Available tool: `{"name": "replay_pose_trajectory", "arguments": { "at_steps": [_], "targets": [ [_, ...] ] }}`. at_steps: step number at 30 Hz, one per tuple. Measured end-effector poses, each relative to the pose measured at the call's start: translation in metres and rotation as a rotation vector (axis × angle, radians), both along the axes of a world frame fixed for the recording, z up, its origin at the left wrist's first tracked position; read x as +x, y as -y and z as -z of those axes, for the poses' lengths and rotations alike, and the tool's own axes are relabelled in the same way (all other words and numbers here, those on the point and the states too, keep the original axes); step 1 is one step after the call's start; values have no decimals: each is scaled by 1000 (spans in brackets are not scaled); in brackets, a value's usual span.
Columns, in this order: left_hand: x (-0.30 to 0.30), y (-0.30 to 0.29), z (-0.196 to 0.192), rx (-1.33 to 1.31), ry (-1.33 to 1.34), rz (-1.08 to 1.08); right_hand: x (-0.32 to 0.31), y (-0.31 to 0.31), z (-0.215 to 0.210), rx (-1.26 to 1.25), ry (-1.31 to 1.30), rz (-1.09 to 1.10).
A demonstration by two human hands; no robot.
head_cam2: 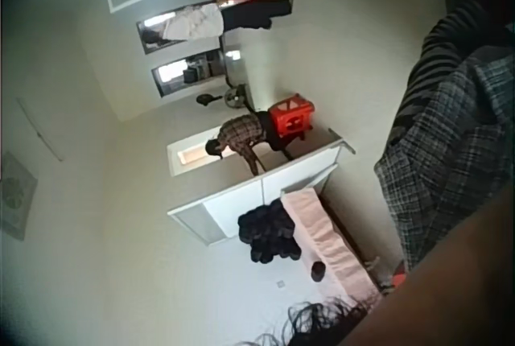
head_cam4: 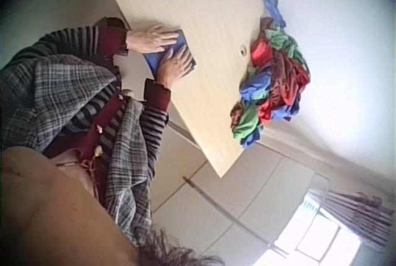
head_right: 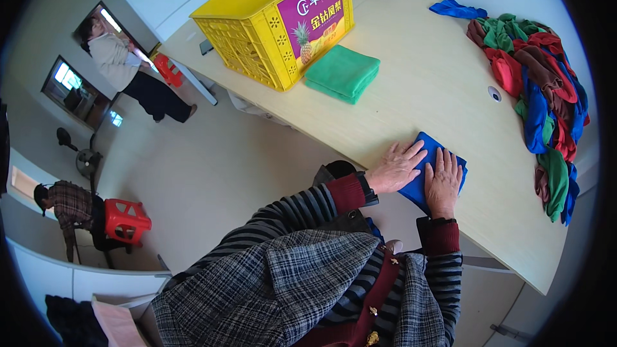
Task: Neatly folding green and blue rectangular cloths on a table and organizing them.
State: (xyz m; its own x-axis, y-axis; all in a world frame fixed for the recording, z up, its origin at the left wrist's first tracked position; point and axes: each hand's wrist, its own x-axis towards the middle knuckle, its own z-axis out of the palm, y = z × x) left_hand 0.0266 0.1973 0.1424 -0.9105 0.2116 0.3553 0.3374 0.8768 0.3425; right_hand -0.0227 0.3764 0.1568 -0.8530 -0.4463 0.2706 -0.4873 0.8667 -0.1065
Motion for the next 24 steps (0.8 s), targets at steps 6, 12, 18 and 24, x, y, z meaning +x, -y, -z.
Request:
{"name": "replay_pose_trajectory", "arguments": {
  "at_steps": [6, 12, 18, 24],
  "targets": [
    [3, -3, 3, -2, 15, -19, 0, -29, 15, 1, -34, 63],
    [4, -2, 2, 5, 63, -2, 0, -48, 23, -55, 30, 119],
    [4, -2, 3, 2, 39, -1, 8, -57, 20, -70, 48, 154],
    [5, 0, 5, -2, 64, -5, 13, -62, 11, 3, 63, 228]
  ]
}}
